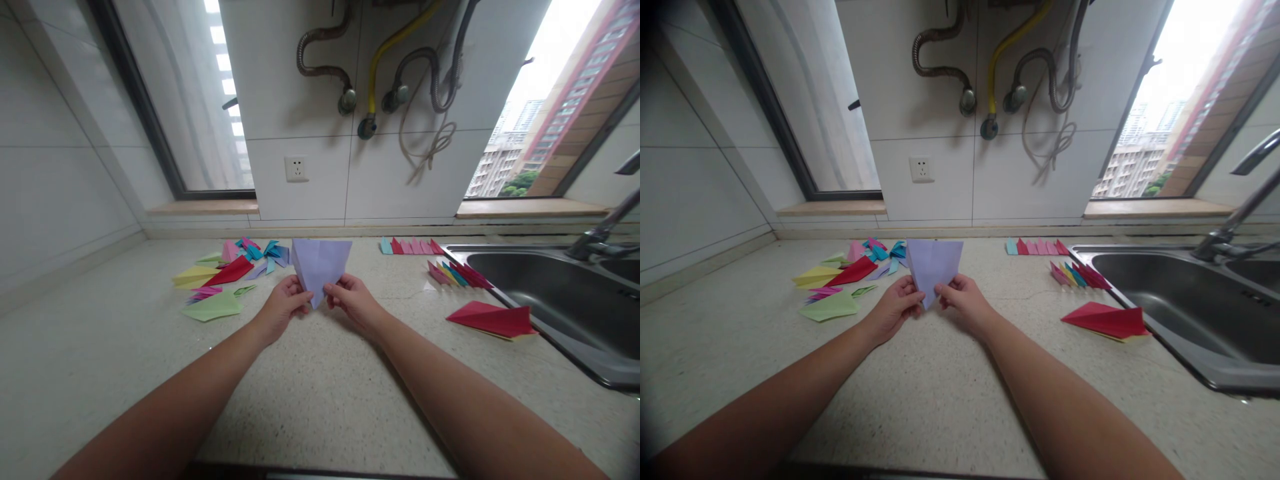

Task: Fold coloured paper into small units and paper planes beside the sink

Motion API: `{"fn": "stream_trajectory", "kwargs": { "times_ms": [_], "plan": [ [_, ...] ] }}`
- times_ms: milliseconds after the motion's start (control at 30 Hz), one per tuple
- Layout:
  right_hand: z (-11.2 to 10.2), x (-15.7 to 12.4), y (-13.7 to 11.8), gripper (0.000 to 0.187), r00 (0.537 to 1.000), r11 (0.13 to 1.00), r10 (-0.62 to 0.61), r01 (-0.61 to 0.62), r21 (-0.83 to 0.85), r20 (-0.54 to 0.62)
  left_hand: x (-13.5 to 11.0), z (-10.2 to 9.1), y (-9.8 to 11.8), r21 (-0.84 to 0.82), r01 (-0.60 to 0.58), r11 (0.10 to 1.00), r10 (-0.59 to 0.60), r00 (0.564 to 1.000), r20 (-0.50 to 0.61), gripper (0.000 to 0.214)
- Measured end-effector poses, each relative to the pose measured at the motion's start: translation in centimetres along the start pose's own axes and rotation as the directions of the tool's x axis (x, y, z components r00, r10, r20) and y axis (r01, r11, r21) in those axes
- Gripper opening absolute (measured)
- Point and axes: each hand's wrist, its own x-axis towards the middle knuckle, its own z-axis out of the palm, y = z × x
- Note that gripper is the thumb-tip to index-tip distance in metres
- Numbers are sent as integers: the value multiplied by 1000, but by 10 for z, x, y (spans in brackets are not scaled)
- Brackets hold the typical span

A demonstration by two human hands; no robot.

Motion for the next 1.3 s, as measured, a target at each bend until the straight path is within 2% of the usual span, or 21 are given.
{"fn": "stream_trajectory", "kwargs": {
  "times_ms": [233,567,900,1067,1167,1300],
  "plan": [
    [7,-4,4,28,999,979,-22,31,-202,46,1,1,-5,81,-8,997,7,1000,9,52],
    [6,-2,5,27,991,962,-97,118,-247,98,-2,1,-1,60,-16,998,12,997,76,37],
    [3,0,6,27,994,937,-91,103,-334,53,-2,0,-3,58,-14,998,8,995,95,33],
    [1,1,6,27,993,939,-93,109,-325,66,-3,-1,-2,-35,-10,999,14,994,113,25],
    [-1,1,6,30,994,936,-73,95,-340,78,-2,-1,-3,-37,-20,999,23,996,83,21],
    [-8,3,3,34,997,946,-43,59,-317,58,1,0,-4,35,-65,997,66,998,-11,23]
  ]
}}
